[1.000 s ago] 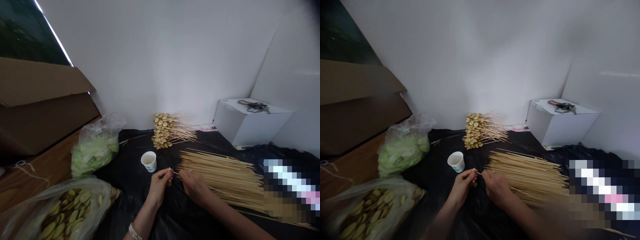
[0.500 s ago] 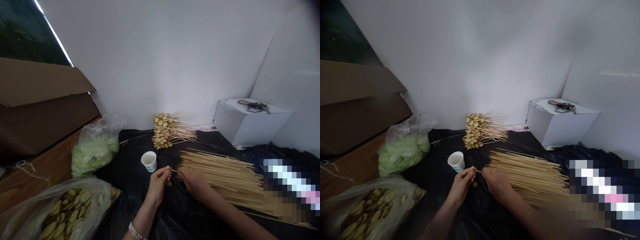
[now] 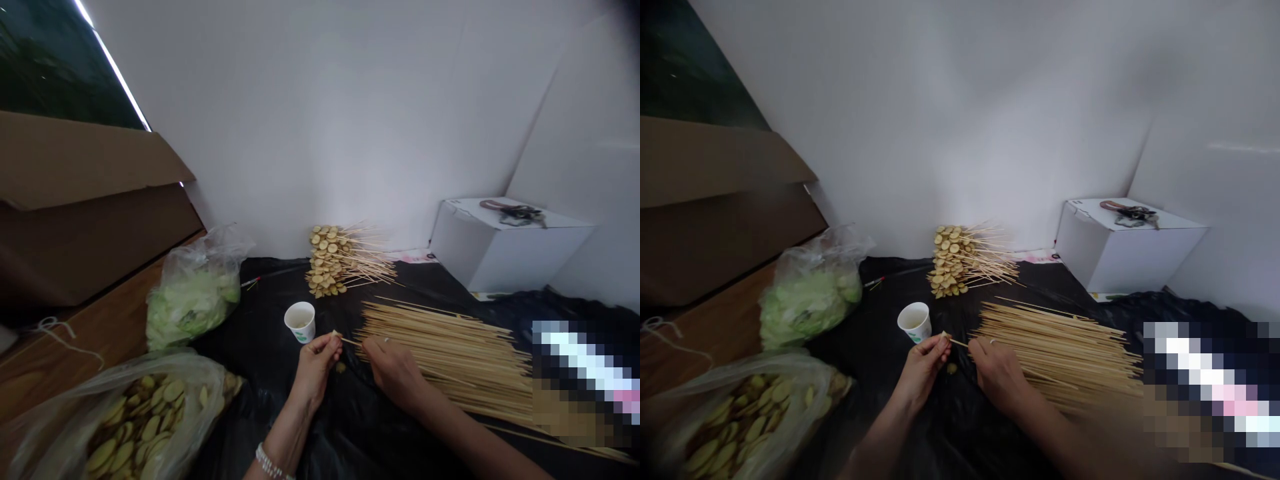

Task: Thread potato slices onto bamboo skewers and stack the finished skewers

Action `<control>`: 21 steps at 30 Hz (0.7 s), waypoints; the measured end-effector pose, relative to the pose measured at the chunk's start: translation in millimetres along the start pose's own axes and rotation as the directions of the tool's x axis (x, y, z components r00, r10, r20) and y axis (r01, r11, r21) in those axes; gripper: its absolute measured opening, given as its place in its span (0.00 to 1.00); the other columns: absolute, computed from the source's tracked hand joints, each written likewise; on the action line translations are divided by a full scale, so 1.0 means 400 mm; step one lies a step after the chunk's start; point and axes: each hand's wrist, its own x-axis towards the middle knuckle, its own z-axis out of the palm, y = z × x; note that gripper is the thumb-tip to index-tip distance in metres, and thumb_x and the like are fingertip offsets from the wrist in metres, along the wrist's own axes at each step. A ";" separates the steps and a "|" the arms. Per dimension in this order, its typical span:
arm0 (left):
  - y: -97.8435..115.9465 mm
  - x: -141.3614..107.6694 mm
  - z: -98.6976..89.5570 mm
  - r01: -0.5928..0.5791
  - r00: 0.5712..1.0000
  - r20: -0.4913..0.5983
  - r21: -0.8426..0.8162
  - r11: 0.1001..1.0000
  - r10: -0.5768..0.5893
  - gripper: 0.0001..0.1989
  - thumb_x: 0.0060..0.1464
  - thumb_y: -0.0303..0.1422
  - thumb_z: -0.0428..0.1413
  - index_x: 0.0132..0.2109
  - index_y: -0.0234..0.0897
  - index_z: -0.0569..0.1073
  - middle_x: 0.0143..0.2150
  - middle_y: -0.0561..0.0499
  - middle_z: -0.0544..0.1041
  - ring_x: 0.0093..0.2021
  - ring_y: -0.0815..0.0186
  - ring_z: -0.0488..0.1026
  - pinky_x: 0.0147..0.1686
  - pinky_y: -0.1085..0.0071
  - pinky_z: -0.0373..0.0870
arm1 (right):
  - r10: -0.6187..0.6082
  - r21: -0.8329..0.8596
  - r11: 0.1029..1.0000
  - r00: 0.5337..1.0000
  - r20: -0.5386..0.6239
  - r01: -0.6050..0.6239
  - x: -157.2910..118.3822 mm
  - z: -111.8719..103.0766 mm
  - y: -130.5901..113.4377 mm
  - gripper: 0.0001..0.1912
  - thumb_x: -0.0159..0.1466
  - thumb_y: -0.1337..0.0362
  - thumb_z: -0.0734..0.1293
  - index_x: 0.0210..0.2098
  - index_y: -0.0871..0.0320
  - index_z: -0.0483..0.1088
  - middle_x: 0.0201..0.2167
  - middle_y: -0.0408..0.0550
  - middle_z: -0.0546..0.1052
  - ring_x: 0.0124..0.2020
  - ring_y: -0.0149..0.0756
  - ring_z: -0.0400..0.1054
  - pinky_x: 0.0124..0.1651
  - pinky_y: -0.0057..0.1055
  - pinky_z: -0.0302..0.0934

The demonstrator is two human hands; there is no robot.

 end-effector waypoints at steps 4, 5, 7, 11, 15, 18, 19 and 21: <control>0.001 -0.005 0.004 0.016 1.000 -0.003 0.009 1.000 -0.016 0.18 0.31 0.37 0.71 0.32 0.31 0.81 0.26 0.50 0.76 0.26 0.77 0.68 0.26 0.83 0.66 | 0.002 0.003 1.000 1.000 0.018 -0.002 0.001 0.000 0.003 0.12 0.61 0.77 0.56 0.29 0.57 0.65 0.25 0.45 0.70 0.25 0.34 0.60 0.30 0.31 0.44; 0.000 -0.006 0.004 0.017 1.000 -0.005 0.012 1.000 -0.017 0.18 0.31 0.37 0.71 0.32 0.31 0.81 0.27 0.50 0.76 0.26 0.77 0.68 0.27 0.83 0.66 | 0.009 0.003 1.000 0.999 0.042 -0.009 0.001 0.002 0.005 0.11 0.61 0.77 0.56 0.30 0.57 0.65 0.25 0.45 0.70 0.26 0.34 0.60 0.30 0.31 0.44; 0.000 -0.008 0.004 0.017 1.000 -0.005 0.019 1.000 -0.017 0.18 0.30 0.37 0.71 0.32 0.31 0.81 0.27 0.50 0.76 0.26 0.77 0.68 0.26 0.83 0.66 | 0.019 -0.004 1.000 0.995 0.103 -0.019 0.000 0.003 0.008 0.11 0.61 0.76 0.56 0.30 0.57 0.65 0.25 0.44 0.71 0.25 0.34 0.61 0.29 0.31 0.43; -0.005 -0.008 0.003 0.019 1.000 0.010 0.047 0.999 -0.019 0.18 0.31 0.38 0.71 0.32 0.31 0.81 0.26 0.50 0.75 0.26 0.76 0.67 0.26 0.82 0.65 | 0.022 -0.029 0.999 0.985 0.169 -0.017 0.000 0.000 0.005 0.10 0.59 0.77 0.57 0.30 0.57 0.65 0.25 0.44 0.71 0.24 0.34 0.60 0.28 0.31 0.42; -0.014 -0.004 0.002 0.006 1.000 0.023 0.066 0.998 -0.007 0.18 0.33 0.39 0.70 0.32 0.31 0.81 0.26 0.50 0.75 0.25 0.76 0.66 0.25 0.82 0.63 | 0.011 -0.011 1.000 0.994 0.110 -0.010 0.002 -0.004 -0.001 0.11 0.57 0.78 0.57 0.30 0.57 0.64 0.25 0.44 0.70 0.26 0.34 0.61 0.28 0.31 0.44; -0.019 0.000 -0.001 0.011 1.000 0.024 0.066 0.998 -0.013 0.18 0.33 0.39 0.70 0.32 0.31 0.81 0.25 0.51 0.74 0.24 0.76 0.66 0.23 0.81 0.62 | 0.009 0.012 1.000 0.997 0.082 -0.010 0.001 0.000 0.000 0.11 0.59 0.78 0.56 0.30 0.57 0.64 0.25 0.44 0.70 0.25 0.34 0.61 0.29 0.31 0.44; -0.020 0.001 -0.001 0.016 1.000 0.023 0.063 0.998 -0.018 0.18 0.32 0.39 0.70 0.31 0.31 0.81 0.25 0.51 0.74 0.24 0.76 0.66 0.23 0.81 0.62 | 0.008 0.017 1.000 0.996 0.085 -0.010 0.000 0.002 0.001 0.11 0.59 0.78 0.56 0.30 0.57 0.64 0.25 0.44 0.69 0.25 0.34 0.61 0.28 0.30 0.44; -0.020 0.001 -0.002 0.027 0.999 0.023 0.055 0.998 -0.028 0.18 0.32 0.38 0.71 0.31 0.31 0.81 0.25 0.50 0.75 0.24 0.76 0.66 0.24 0.82 0.62 | 0.004 0.021 1.000 0.996 0.094 -0.006 -0.001 0.006 0.003 0.11 0.60 0.77 0.56 0.30 0.57 0.64 0.24 0.44 0.69 0.24 0.33 0.60 0.28 0.30 0.43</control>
